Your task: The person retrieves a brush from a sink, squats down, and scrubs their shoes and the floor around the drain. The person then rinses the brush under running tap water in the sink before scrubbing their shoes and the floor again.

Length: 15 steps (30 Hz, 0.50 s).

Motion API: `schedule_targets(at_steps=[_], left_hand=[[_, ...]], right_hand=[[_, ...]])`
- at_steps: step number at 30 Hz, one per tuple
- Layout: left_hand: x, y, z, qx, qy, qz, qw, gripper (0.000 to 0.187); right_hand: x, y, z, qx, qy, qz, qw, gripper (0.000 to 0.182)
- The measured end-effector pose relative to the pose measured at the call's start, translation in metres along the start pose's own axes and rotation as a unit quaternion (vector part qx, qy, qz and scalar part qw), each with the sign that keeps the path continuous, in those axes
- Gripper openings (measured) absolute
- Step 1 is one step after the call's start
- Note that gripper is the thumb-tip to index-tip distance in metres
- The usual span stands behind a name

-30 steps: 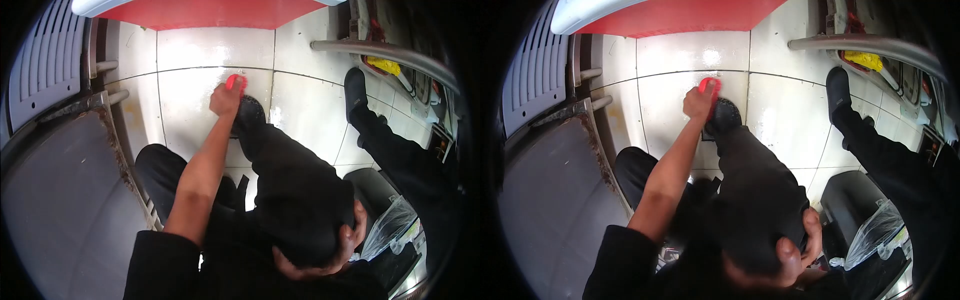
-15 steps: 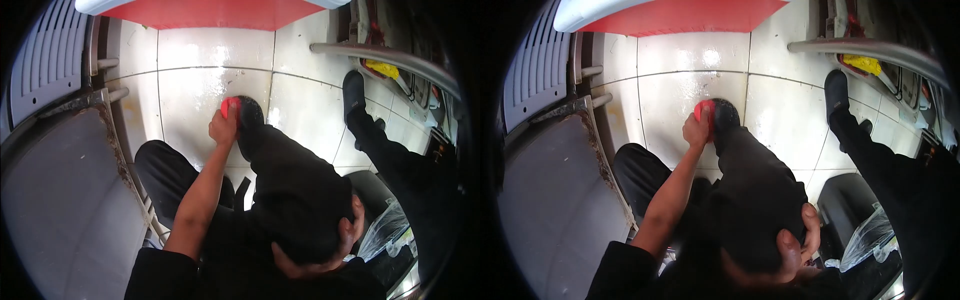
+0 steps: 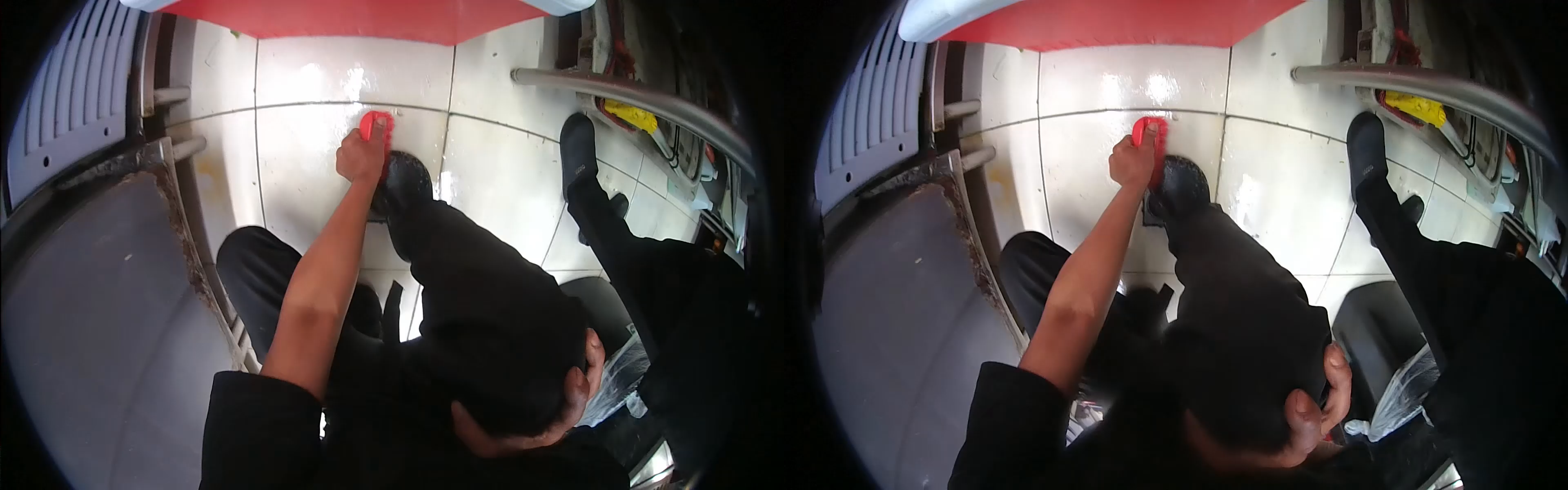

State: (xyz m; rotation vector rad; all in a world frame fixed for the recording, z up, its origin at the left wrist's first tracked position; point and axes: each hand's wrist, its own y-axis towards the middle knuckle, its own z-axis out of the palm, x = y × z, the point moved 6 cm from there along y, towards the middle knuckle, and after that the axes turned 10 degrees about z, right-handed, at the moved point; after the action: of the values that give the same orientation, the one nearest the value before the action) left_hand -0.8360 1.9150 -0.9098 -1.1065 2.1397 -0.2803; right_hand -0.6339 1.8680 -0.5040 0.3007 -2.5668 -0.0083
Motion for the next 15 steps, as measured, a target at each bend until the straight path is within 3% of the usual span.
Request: schedule_targets(at_steps=[4, 7, 8, 9, 11, 14, 15], left_hand=[[0.038, -0.072, 0.004, -0.012, -0.086, -0.012, 0.996, 0.065], [0.013, -0.012, 0.014, -0.026, 0.029, 0.032, 0.999, 0.071], [-0.002, 0.001, 0.004, -0.051, 0.009, 0.03, 0.998, 0.068], [-0.004, 0.0, -0.001, -0.02, -0.026, -0.007, 0.999, 0.07], [0.013, -0.026, 0.002, -0.037, -0.028, 0.01, 0.999, 0.07], [0.044, -0.082, 0.003, -0.061, -0.161, -0.03, 0.985, 0.07], [0.037, -0.064, 0.0, -0.064, -0.112, -0.01, 0.992, 0.07]], right_hand=[[0.001, 0.001, -0.005, 0.014, 0.008, 0.024, 1.0, 0.115], [0.002, 0.002, -0.002, 0.011, 0.018, 0.006, 1.0, 0.116], [0.001, 0.001, -0.001, 0.013, 0.017, -0.001, 1.0, 0.116], [-0.001, -0.001, -0.002, 0.014, 0.009, -0.007, 1.0, 0.116], [-0.002, -0.001, -0.005, 0.023, -0.006, -0.002, 1.0, 0.115], [0.001, 0.007, -0.006, 0.024, -0.011, 0.011, 1.0, 0.115], [0.003, 0.007, -0.006, 0.019, -0.009, 0.012, 1.0, 0.114]])
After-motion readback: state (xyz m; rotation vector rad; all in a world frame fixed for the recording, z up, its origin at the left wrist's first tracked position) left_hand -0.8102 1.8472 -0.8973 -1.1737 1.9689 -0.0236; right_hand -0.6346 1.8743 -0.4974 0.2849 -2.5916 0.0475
